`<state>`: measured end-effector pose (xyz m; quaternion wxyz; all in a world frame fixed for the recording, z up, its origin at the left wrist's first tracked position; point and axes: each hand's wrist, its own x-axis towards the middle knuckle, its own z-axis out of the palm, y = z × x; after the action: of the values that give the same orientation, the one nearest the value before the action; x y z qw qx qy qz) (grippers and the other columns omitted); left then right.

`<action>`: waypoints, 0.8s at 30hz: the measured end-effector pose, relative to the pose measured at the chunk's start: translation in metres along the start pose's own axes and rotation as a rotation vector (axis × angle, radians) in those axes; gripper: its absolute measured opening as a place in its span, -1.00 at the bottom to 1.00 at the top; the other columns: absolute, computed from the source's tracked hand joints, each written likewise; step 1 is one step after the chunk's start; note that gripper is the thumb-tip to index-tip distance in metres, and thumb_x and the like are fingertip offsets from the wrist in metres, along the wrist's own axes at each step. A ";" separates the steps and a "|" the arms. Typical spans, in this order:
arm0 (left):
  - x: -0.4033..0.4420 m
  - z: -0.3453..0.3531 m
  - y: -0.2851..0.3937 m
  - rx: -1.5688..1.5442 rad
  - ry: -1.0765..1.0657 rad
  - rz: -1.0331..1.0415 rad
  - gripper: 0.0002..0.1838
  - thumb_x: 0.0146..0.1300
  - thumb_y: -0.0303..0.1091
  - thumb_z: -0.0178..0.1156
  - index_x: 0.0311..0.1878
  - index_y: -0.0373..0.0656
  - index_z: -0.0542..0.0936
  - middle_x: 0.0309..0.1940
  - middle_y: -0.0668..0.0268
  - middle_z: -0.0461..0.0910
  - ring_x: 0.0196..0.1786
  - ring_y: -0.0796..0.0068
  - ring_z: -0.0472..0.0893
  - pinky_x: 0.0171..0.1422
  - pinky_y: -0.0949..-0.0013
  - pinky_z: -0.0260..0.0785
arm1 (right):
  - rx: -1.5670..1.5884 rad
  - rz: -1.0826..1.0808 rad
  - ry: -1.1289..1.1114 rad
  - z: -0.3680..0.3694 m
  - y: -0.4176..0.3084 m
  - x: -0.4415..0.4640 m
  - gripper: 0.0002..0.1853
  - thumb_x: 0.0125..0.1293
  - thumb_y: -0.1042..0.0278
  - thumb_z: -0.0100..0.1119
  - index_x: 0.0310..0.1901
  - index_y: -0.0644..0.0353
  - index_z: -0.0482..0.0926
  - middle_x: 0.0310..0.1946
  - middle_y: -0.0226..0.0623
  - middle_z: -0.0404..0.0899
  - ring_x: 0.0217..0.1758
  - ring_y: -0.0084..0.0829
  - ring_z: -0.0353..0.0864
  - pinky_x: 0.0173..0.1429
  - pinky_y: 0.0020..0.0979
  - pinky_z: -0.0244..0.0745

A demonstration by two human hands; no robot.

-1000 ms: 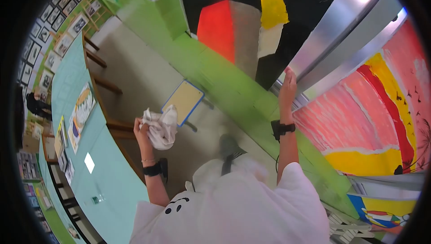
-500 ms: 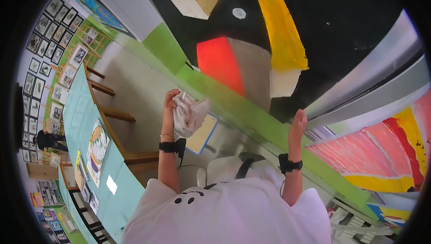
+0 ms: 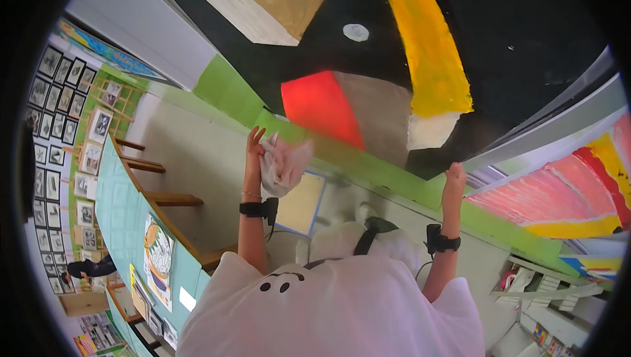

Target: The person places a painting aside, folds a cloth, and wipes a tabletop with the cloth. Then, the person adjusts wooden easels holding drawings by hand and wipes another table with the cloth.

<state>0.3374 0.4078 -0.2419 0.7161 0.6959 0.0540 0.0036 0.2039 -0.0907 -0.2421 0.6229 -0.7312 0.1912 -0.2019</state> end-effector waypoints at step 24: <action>0.080 0.000 -0.007 -0.156 -0.215 -0.109 -0.35 0.27 -0.52 -0.13 0.49 -0.19 0.18 0.36 0.32 0.30 -0.11 0.59 0.37 0.13 0.54 0.28 | 0.160 0.172 -0.109 -0.024 0.027 -0.003 -0.51 0.50 -0.16 -0.12 -0.01 0.21 0.38 -0.10 -0.43 0.36 0.03 -0.58 0.35 0.26 -0.41 0.28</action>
<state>0.4161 0.4140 -0.2543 0.7689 0.6304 0.0145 -0.1057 0.1877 -0.1129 -0.2654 0.7036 -0.6702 0.2024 -0.1222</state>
